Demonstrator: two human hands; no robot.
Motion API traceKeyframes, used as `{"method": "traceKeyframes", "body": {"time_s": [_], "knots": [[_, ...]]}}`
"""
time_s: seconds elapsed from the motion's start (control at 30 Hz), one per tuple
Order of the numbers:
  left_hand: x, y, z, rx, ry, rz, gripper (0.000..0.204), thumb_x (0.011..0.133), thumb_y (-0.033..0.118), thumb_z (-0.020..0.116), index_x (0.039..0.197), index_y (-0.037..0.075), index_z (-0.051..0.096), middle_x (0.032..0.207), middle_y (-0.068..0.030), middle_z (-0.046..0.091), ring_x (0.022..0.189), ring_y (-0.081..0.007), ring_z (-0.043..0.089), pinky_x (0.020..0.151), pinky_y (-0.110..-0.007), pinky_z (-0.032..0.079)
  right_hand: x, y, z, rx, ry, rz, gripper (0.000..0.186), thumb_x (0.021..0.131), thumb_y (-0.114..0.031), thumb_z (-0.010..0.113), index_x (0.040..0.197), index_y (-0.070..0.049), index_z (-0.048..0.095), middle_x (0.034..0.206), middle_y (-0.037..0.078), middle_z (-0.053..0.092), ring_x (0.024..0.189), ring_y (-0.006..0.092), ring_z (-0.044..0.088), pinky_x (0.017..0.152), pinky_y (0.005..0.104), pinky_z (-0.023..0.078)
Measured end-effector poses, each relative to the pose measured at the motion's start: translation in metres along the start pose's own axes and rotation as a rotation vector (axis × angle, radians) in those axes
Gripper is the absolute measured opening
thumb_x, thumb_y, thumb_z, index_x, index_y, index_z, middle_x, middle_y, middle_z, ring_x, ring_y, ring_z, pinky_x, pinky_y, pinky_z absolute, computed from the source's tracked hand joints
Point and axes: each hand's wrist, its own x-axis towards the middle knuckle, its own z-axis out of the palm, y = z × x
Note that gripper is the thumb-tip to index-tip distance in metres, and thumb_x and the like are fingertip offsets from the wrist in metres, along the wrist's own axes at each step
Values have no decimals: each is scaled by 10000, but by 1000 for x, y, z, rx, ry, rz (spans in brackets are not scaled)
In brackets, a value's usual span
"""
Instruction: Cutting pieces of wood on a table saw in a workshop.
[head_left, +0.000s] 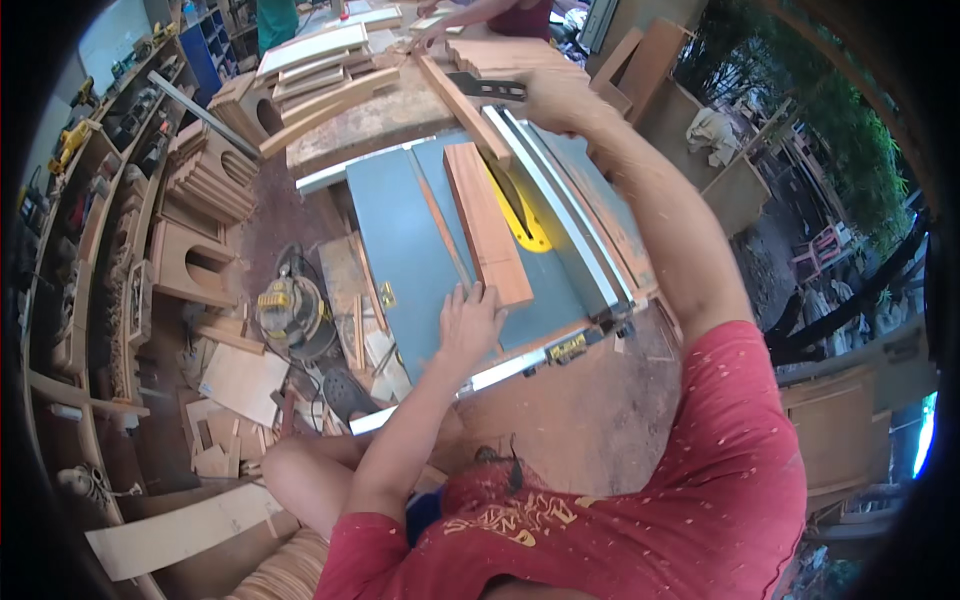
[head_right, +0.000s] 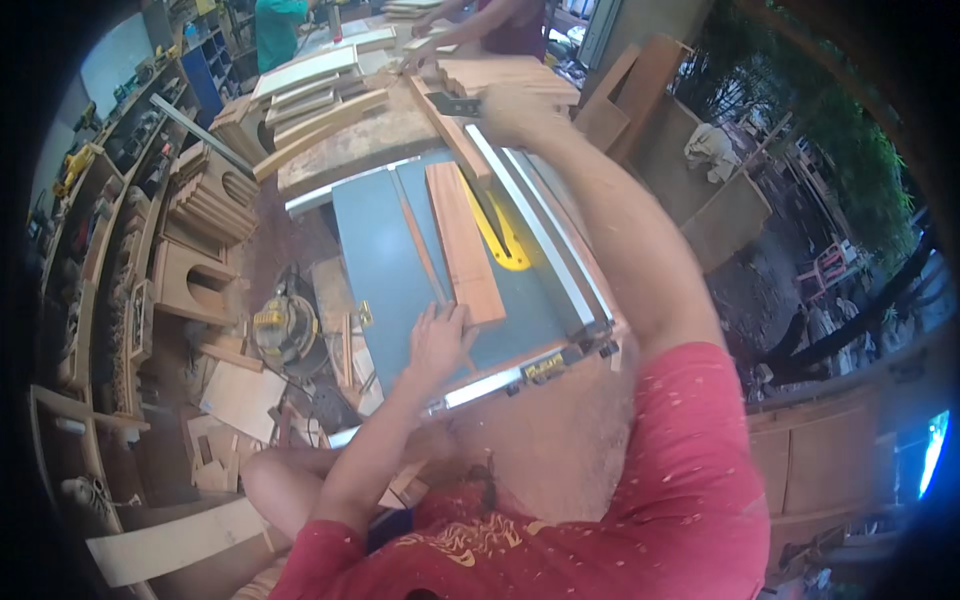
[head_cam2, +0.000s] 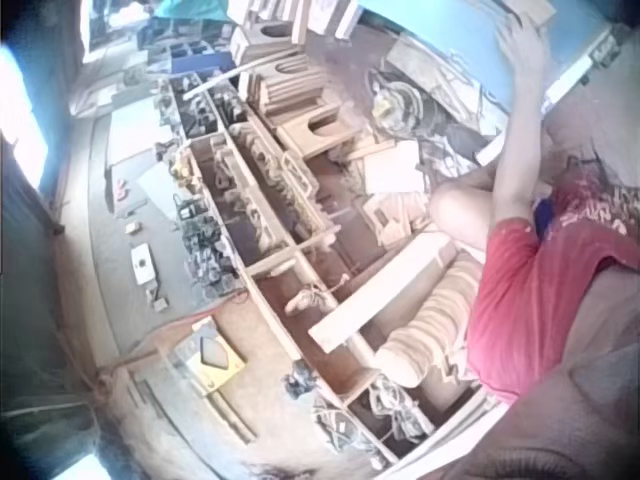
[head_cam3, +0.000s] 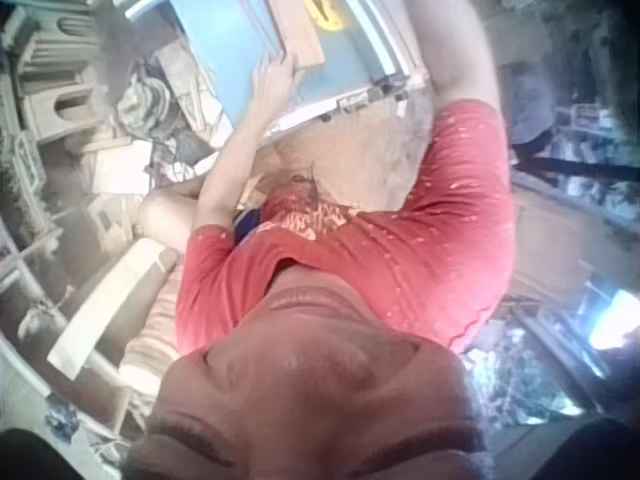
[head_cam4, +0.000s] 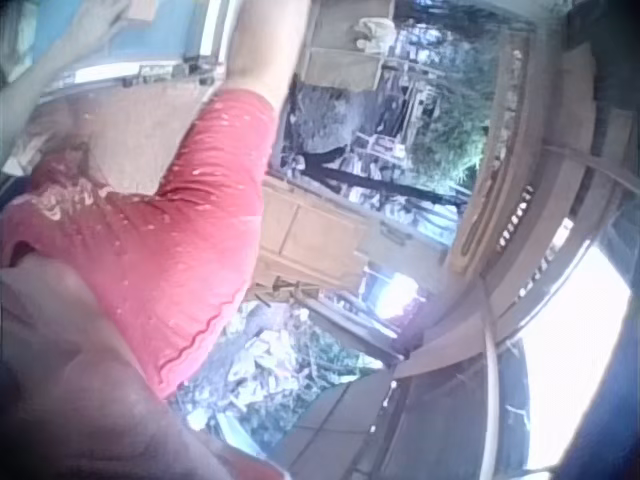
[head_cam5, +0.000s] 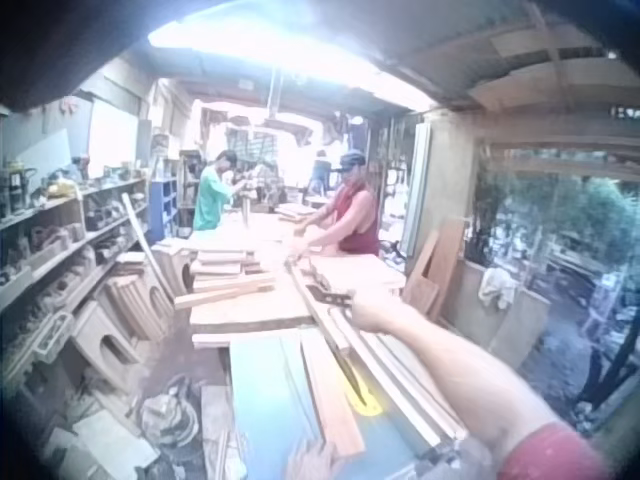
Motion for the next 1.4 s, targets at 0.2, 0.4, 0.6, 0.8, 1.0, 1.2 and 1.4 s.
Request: {"method": "traceKeyframes", "body": {"time_s": [0.2,0.4,0.6,0.8,1.0,1.2,1.4], "knots": [[-58,41,19,-81,182,-16,369,892,313,715,1124,40,627,1270,-229,646,1102,-465,621,940,-570,500,-66,81,7,-22,-6,45,573,857,-27,485,1375,-209,648,874,232,729,713,323,727,645,436,597],[-114,70,20,-470,140,-325,374,919,308,722,1121,10,619,1141,-222,659,1087,-401,641,868,-515,540,-176,51,-77,33,361,-88,490,940,-71,540,1424,-130,590,1017,246,721,900,362,706,829,432,542],[-116,72,26,-1196,129,-731,642,900,360,779,1239,-115,512,1036,-227,669,759,-219,704,630,-357,574,-316,38,-56,240,376,-42,480,941,-45,565,1419,-88,579,1029,291,689,982,462,672,853,455,519],[-137,55,44,-981,-106,-723,797,859,308,808,1384,-141,410,1036,-218,652,643,-171,654,544,-307,546,-239,61,-27,114,83,24,482,928,-45,538,1408,-64,577,972,262,718,850,414,710,771,467,547],[-146,46,60,-1107,-69,-738,873,819,402,808,1395,-135,430,1210,-282,632,1011,-301,689,829,-378,575,-115,70,31,52,-110,166,456,928,-57,469,1356,-89,626,873,209,726,587,285,701,486,401,564],[-143,43,57,-1150,-100,-727,897,808,383,822,1417,-136,417,1194,-250,640,1032,-270,676,867,-358,563,-104,60,52,67,-218,215,605,870,-25,455,1462,-112,538,970,231,710,647,289,709,539,394,583],[-135,50,33,-1227,-143,-696,790,847,274,810,1397,-141,423,1158,-218,663,1023,-243,679,860,-345,564,-76,63,71,68,-210,238,620,876,-31,453,1487,-125,512,968,210,709,682,291,715,575,409,593]]}}
